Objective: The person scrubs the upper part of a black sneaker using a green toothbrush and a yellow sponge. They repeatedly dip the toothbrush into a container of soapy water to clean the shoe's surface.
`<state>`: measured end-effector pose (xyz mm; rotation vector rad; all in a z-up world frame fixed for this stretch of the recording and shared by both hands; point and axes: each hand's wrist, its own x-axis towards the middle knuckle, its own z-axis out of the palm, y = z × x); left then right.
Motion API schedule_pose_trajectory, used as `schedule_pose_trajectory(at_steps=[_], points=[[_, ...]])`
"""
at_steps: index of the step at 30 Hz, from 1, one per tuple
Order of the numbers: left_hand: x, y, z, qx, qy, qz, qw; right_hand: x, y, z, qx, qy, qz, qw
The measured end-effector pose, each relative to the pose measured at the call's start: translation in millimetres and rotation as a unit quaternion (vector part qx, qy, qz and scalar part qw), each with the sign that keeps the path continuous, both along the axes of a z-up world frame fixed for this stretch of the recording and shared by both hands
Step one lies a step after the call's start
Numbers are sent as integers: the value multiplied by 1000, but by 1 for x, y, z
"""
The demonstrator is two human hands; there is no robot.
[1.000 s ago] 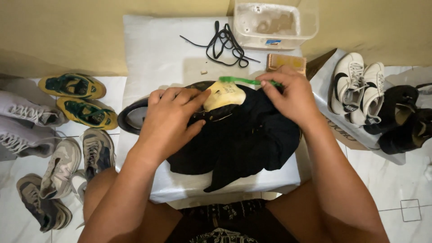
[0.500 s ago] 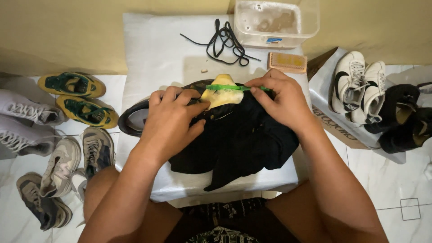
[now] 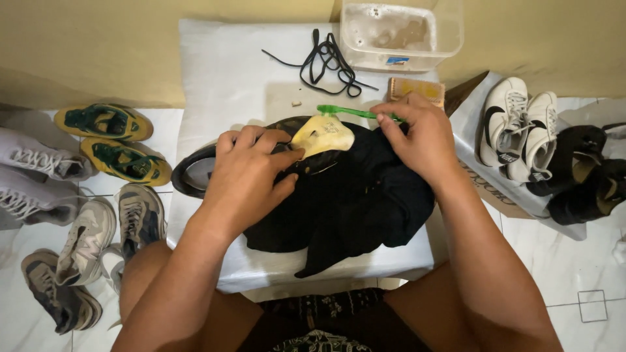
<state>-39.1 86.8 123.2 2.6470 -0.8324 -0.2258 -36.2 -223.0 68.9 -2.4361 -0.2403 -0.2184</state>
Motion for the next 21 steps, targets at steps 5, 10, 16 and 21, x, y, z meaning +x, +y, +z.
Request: schedule_pose_trajectory(at_steps=[5, 10, 16, 21], points=[[0, -1, 1, -1, -5, 2, 1000, 1, 12, 1, 64, 9, 26, 998], [0, 1, -1, -4, -12, 0, 1000, 2, 9, 2, 15, 1, -2, 1000], [0, 0, -2, -5, -4, 0, 1000, 0, 8, -1, 26, 16, -1, 1000], [-1, 0, -1, -7, -7, -1, 1000, -1, 16, 4, 48, 25, 1, 999]])
